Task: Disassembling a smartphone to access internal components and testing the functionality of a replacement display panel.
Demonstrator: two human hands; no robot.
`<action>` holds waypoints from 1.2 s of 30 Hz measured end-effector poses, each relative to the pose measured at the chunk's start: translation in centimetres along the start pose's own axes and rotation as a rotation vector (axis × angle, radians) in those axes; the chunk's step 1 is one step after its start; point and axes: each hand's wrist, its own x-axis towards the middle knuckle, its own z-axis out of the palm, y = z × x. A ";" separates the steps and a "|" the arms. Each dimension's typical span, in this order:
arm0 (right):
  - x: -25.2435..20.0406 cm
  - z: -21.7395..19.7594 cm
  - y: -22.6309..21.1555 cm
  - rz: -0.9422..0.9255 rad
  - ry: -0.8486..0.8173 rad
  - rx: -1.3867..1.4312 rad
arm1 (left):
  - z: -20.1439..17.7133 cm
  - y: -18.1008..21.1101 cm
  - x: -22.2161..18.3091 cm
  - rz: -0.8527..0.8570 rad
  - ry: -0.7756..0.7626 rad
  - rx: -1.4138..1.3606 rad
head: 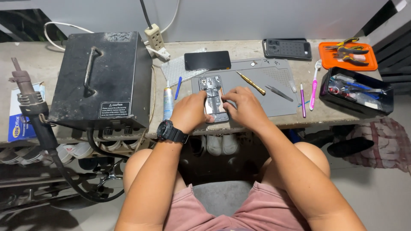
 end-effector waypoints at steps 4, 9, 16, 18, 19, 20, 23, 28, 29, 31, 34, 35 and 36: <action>0.1 2.1 1.0 0.164 0.033 -0.028 | 0.1 0.1 -0.2 -0.015 0.001 -0.017; 0.5 1.9 -0.4 0.282 -0.016 0.061 | -0.2 -0.1 -0.4 0.005 -0.022 -0.079; 1.9 3.9 2.2 0.399 -0.006 0.204 | 0.0 0.1 -0.5 0.003 -0.027 -0.085; 1.9 3.5 1.6 0.434 -0.018 0.221 | 0.4 0.0 -0.3 0.004 -0.018 -0.072; 1.5 2.7 0.6 0.434 -0.020 0.223 | 0.2 0.1 -0.5 0.002 -0.019 -0.072; 1.1 2.0 -0.5 0.384 -0.055 0.139 | 0.0 0.2 -0.6 0.006 -0.022 -0.076; -0.1 0.7 -3.0 0.198 -0.076 0.007 | 0.2 -0.1 -0.4 0.017 -0.011 -0.087; -2.0 0.1 -6.3 0.021 -0.122 -0.071 | 1.6 -1.9 0.7 0.041 0.035 -0.129; -2.2 0.0 -7.2 0.030 -0.101 -0.055 | 1.7 -2.1 0.8 0.043 0.051 -0.131; -2.4 0.6 -7.8 0.042 -0.082 -0.040 | 1.7 -1.9 0.8 0.046 0.065 -0.134; -2.5 2.1 -7.9 -0.009 0.034 -0.099 | 1.3 -0.9 0.7 -0.137 0.056 -0.253; -2.6 2.4 -8.2 -0.002 0.064 -0.112 | 1.3 -0.7 0.7 -0.170 0.078 -0.309; -2.7 2.6 -8.6 0.004 0.093 -0.125 | 1.4 -0.6 0.7 -0.203 0.100 -0.365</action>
